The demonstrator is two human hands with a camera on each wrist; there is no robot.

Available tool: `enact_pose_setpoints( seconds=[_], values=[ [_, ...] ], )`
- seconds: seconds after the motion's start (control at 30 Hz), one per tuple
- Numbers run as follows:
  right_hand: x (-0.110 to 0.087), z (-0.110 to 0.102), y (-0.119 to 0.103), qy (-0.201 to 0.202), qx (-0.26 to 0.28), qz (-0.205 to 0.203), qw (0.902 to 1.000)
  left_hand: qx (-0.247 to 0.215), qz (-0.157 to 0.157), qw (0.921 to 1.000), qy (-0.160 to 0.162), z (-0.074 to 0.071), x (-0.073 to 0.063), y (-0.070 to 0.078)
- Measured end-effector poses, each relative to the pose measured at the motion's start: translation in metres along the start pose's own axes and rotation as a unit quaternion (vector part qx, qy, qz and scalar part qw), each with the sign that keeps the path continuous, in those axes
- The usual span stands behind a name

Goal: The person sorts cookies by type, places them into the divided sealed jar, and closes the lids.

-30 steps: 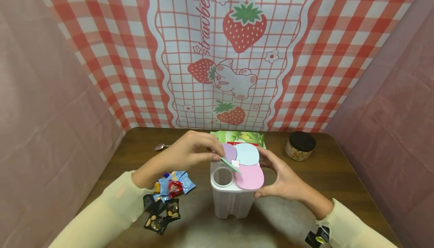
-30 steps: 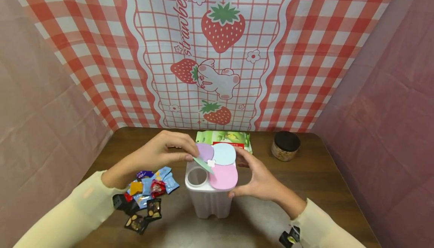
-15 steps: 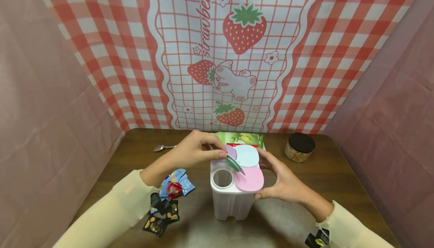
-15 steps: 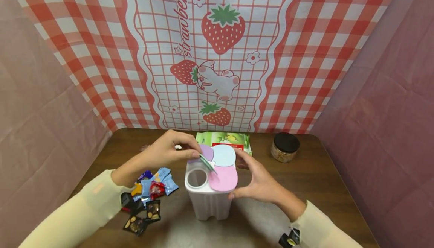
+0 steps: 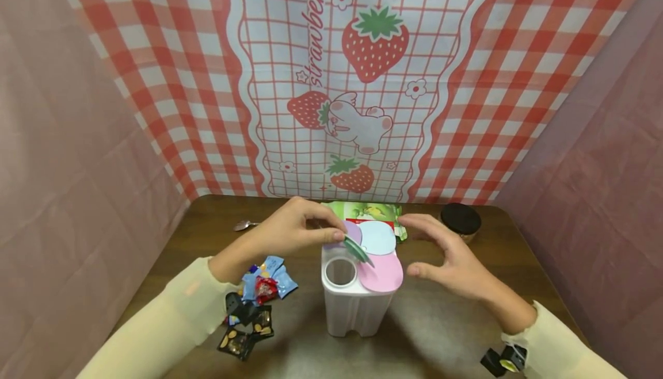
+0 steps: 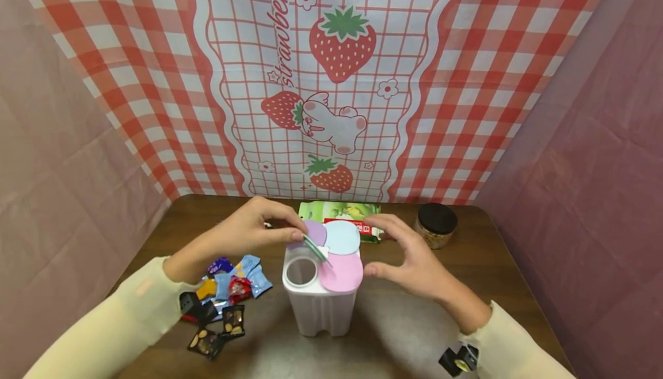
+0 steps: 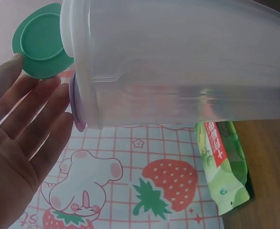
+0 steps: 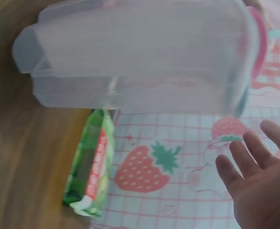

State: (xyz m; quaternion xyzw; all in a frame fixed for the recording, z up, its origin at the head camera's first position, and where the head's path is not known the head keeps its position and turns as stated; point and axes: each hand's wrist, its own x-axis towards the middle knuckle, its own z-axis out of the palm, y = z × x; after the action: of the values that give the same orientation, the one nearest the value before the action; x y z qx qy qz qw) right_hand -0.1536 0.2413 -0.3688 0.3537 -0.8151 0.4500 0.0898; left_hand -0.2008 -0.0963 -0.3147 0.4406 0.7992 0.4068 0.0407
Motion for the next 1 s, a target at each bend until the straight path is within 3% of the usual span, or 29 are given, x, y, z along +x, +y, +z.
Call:
enact_pose_setpoints(
  seconds=[0.13, 0.23, 0.6, 1.0],
  values=[
    [0.007, -0.002, -0.019, 0.042, 0.001, 0.005, 0.9991, 0.005, -0.006, 1.0000, -0.001, -0.002, 0.000, 0.001],
    [0.012, 0.000, -0.028, 0.054, 0.013, -0.027, 0.9981, 0.006, -0.003, 1.0000, 0.000, -0.002, 0.000, 0.002],
    [0.025, 0.014, -0.051, 0.035, 0.001, -0.064, 0.9973, -0.001, -0.008, 1.0000, -0.002, -0.002, 0.003, 0.003],
    [0.030, 0.028, -0.052, 0.025, -0.021, -0.095, 0.9949, -0.009, -0.004, 0.9999, 0.003, -0.001, 0.002, 0.001]
  ],
)
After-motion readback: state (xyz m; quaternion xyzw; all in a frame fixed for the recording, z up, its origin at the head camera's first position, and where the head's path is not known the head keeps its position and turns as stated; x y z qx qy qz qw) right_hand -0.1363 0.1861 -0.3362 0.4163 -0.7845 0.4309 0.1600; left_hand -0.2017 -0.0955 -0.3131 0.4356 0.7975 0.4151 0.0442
